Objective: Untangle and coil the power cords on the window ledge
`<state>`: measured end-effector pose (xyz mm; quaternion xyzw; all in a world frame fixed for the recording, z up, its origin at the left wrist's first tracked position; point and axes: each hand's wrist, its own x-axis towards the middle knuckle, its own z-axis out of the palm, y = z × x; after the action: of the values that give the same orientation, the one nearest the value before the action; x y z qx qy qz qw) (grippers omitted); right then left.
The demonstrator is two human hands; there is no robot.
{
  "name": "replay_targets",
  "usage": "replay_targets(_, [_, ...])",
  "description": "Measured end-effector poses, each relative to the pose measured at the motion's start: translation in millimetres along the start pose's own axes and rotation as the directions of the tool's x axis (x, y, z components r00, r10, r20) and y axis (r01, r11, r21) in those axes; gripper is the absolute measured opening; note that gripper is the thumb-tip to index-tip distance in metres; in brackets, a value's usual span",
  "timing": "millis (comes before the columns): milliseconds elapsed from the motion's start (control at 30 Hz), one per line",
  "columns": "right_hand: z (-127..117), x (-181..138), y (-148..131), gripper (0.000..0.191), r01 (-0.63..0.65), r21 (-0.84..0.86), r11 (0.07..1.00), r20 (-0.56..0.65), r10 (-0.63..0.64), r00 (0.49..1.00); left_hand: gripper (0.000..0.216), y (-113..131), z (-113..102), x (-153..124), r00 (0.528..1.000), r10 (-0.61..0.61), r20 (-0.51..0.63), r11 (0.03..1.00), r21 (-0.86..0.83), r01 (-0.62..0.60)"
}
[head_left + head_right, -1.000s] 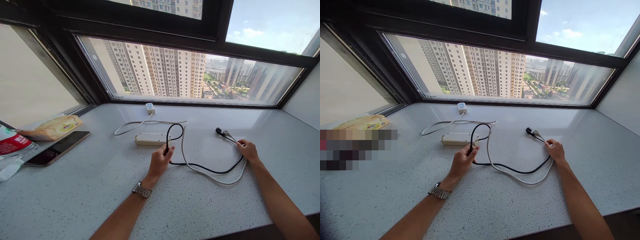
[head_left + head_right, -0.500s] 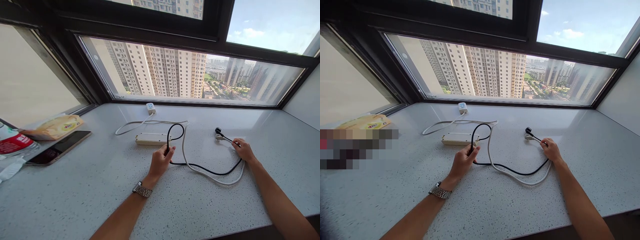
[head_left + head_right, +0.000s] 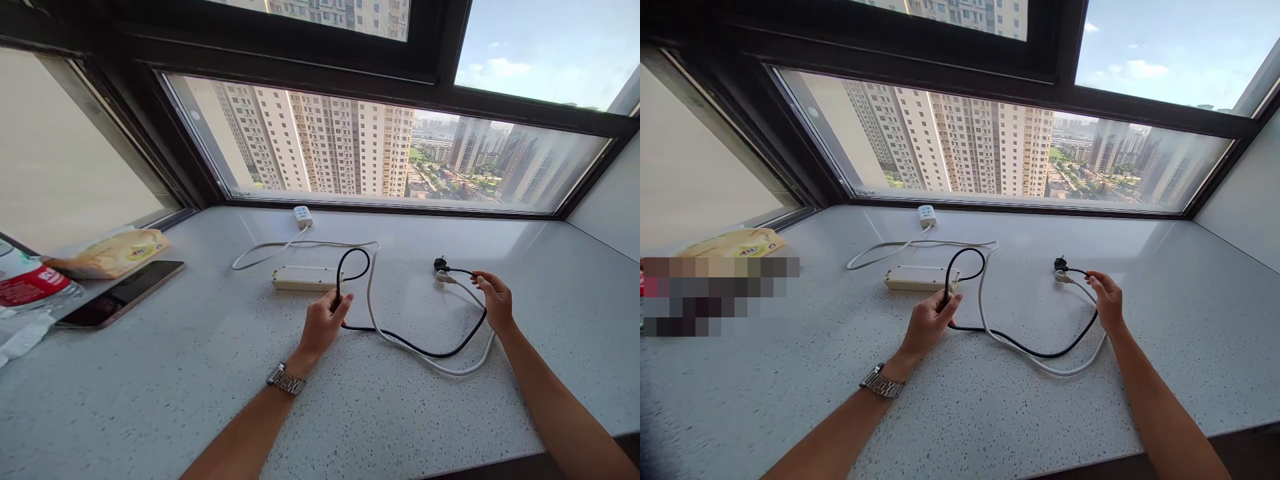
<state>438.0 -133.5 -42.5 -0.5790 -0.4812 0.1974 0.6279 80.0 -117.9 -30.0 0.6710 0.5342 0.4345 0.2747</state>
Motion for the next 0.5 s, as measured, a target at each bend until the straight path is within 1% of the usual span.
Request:
replay_targets(67, [0.7,-2.6,-3.3,0.037,0.032,0.020,0.999,0.113,-0.034,0.993,0.035,1.1,-0.3,0.1,1.000,0.000,-0.002,1.000,0.000,0.000])
replay_targets(133, [-0.1,-3.6,-4.3,0.038,0.027,0.001,1.000,0.206,-0.026,0.978,0.035,1.1,-0.2,0.3,1.000,0.002,-0.002,1.000,0.001,-0.002])
replay_targets(200, [-0.9,-3.3,-3.2,0.039,0.014,-0.027,1.000,0.286,-0.006,0.958,0.035,0.3,0.3,0.6,1.000,0.002,-0.002,1.000,-0.002,-0.002])
replay_targets(267, [-0.6,-2.3,-0.9,0.043,0.013,-0.065,0.998,0.335,0.009,0.942,0.035,-0.9,0.9,0.8,1.000,-0.001,0.002,1.000,-0.007,0.001])
replay_targets(333, [0.5,-1.3,1.9,0.046,0.029,-0.149,0.988,0.329,0.022,0.944,0.035,-1.9,1.3,1.0,1.000,-0.003,0.006,1.000,-0.009,0.003])
replay_targets(400, [1.0,-0.3,4.7,0.051,0.039,-0.298,0.954,0.279,0.048,0.959,0.036,-2.5,1.3,1.1,1.000,-0.005,0.007,1.000,-0.005,0.005])
replay_targets(500, [-0.4,0.7,8.6,0.052,0.025,-0.528,0.849,0.221,0.109,0.969,0.036,-2.9,1.1,0.9,1.000,-0.011,0.005,1.000,-0.007,0.011])
